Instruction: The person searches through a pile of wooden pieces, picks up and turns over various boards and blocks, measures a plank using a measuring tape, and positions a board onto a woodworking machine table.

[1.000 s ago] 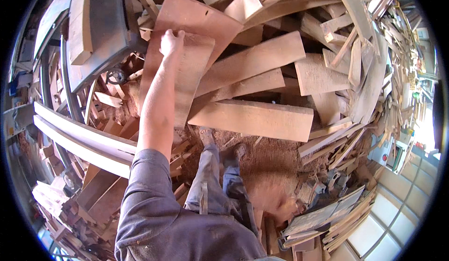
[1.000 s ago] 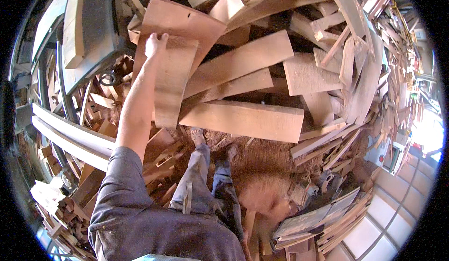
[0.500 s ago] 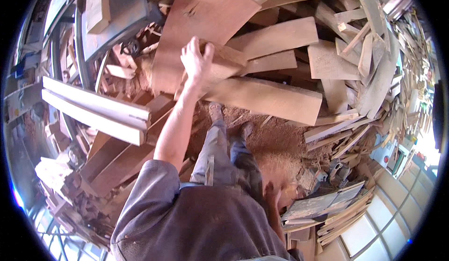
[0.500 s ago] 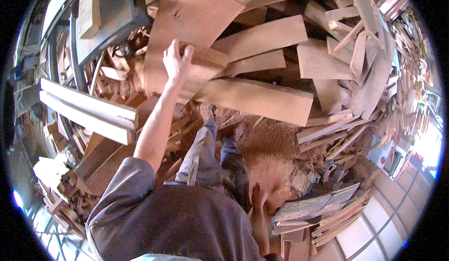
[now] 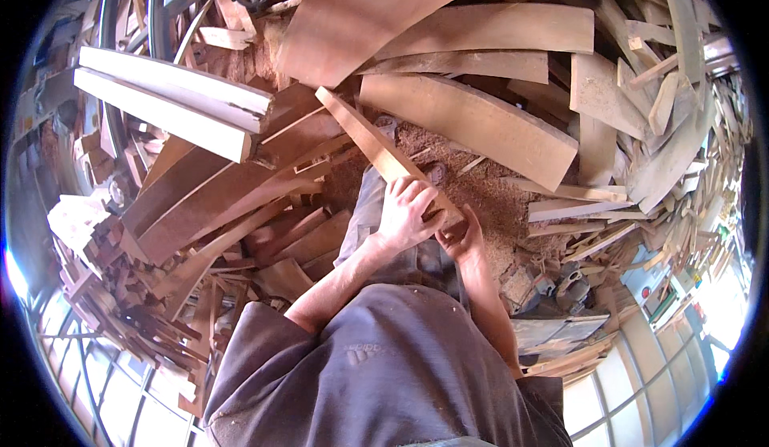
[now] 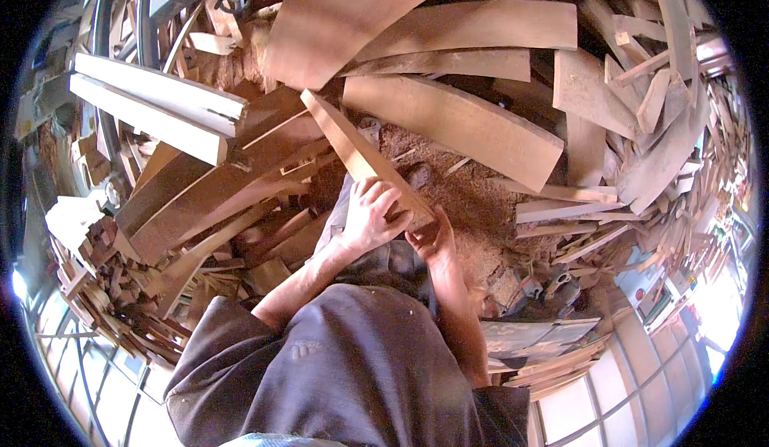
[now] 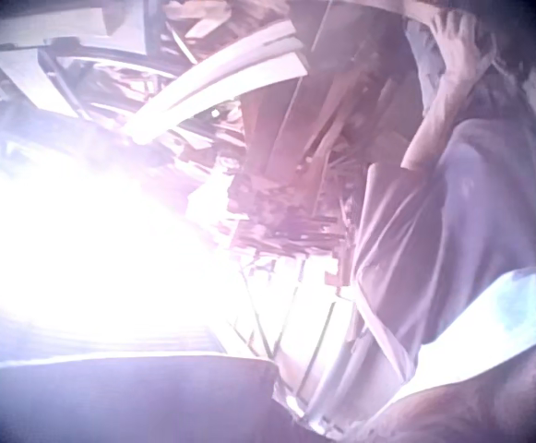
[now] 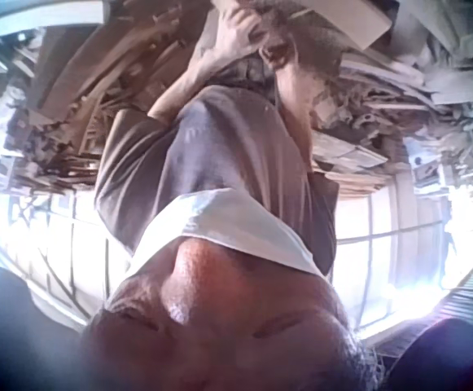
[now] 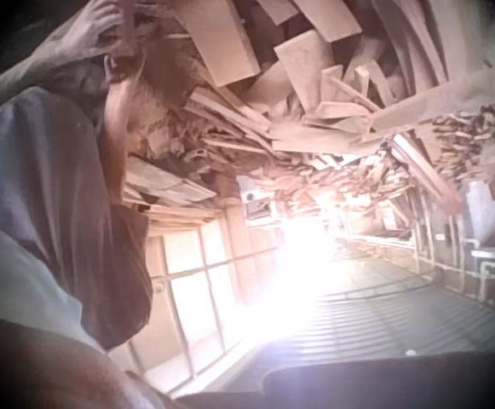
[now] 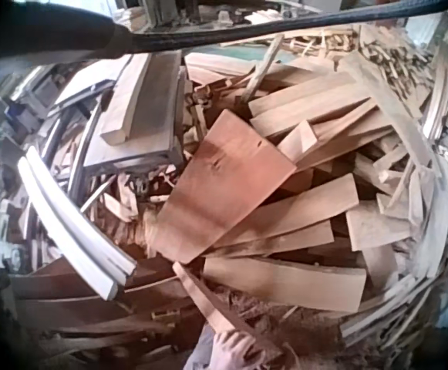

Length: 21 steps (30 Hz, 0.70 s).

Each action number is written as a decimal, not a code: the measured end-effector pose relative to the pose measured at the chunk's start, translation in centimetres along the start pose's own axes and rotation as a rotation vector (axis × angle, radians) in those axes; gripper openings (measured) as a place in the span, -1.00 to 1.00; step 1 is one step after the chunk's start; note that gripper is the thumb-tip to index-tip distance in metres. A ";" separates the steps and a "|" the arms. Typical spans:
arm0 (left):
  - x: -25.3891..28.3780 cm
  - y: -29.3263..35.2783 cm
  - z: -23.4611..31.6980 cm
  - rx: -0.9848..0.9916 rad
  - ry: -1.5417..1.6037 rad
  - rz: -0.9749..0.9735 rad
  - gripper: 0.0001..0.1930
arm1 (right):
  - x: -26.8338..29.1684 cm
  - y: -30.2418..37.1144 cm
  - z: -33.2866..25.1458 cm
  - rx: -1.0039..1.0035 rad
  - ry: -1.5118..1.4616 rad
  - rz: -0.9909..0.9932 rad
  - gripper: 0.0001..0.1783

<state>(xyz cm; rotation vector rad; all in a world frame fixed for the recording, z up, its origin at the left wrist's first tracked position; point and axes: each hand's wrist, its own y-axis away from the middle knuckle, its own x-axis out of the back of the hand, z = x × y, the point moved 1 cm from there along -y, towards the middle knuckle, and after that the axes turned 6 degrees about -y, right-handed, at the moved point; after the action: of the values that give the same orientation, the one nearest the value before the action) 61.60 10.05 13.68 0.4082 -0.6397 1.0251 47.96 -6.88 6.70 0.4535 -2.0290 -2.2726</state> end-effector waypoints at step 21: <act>-4.9 -0.7 -20.3 1.386 0.791 -0.146 -0.50 | 2.8 0.9 5.2 -0.114 0.078 -0.027 -0.54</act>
<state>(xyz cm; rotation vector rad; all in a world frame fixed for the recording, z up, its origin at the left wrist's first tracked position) 66.49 18.56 -4.77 1.1267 0.9051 1.2479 43.84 -2.63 7.56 0.5551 -1.8571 -2.3322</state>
